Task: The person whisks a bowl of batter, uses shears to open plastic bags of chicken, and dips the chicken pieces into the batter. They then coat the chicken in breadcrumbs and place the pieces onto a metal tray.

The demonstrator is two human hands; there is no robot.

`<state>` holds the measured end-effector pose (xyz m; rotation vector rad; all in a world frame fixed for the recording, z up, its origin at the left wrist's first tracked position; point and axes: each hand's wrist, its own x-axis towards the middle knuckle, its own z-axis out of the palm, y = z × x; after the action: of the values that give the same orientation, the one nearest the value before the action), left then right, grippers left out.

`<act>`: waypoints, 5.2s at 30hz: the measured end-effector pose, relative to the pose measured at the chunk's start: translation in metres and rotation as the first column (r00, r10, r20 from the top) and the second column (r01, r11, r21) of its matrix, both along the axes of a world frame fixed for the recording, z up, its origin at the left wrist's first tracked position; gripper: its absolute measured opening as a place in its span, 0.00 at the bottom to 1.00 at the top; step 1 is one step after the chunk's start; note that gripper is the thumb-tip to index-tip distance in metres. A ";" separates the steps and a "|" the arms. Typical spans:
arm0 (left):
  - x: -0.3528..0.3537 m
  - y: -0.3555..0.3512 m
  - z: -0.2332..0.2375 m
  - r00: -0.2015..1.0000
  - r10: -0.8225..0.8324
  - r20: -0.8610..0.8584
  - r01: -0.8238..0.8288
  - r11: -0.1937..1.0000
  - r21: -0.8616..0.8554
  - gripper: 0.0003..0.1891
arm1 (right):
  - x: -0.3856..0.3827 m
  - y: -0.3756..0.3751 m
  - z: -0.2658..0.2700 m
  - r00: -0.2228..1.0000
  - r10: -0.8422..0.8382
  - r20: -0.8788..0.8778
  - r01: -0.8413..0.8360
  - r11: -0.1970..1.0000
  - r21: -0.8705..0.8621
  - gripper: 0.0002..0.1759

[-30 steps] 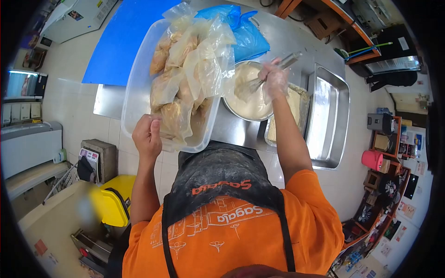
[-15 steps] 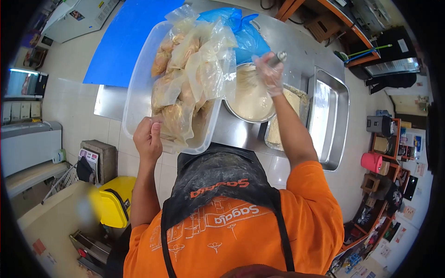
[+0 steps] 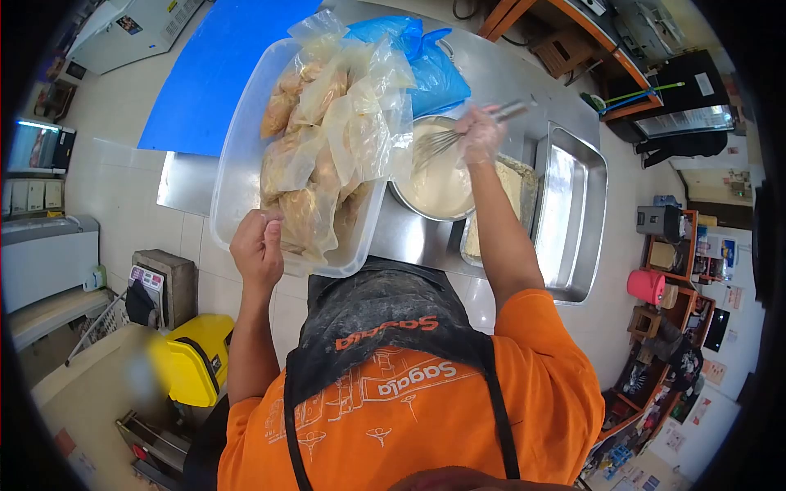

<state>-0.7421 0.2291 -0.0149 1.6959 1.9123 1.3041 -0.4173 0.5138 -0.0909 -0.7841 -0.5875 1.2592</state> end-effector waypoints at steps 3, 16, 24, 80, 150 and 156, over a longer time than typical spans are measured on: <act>0.001 0.001 0.001 0.999 0.020 0.026 -0.021 1.000 0.023 0.12 | 0.030 -0.014 0.027 0.996 0.093 0.015 -0.094 0.992 0.084 0.17; 0.090 -0.022 0.074 0.850 -0.419 0.320 0.424 0.904 0.058 0.08 | 0.032 -0.052 0.118 0.717 0.605 0.345 -0.583 0.793 -0.179 0.21; 0.209 0.031 -0.052 0.873 -0.006 0.488 0.302 0.791 -0.532 0.15 | 0.011 -0.040 0.087 0.467 0.789 0.399 -0.812 0.561 -0.160 0.19; 0.213 0.100 -0.150 0.929 0.259 0.263 -0.197 0.950 -0.241 0.14 | -0.012 0.006 0.034 0.749 0.598 0.284 -0.640 0.764 0.081 0.12; 0.219 0.098 -0.127 0.921 0.389 -0.012 -0.350 0.814 -0.463 0.19 | -0.026 0.007 0.015 0.827 0.497 0.262 -0.507 0.861 -0.032 0.15; 0.222 0.099 -0.125 0.910 0.415 0.017 -0.361 0.809 -0.464 0.19 | 0.032 0.012 0.021 0.933 0.295 0.208 -0.344 0.901 0.263 0.17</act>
<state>-0.5206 0.3277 -0.1400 1.0087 2.3414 0.9354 -0.3857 0.5262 -0.0695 -0.5535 -1.0480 1.3718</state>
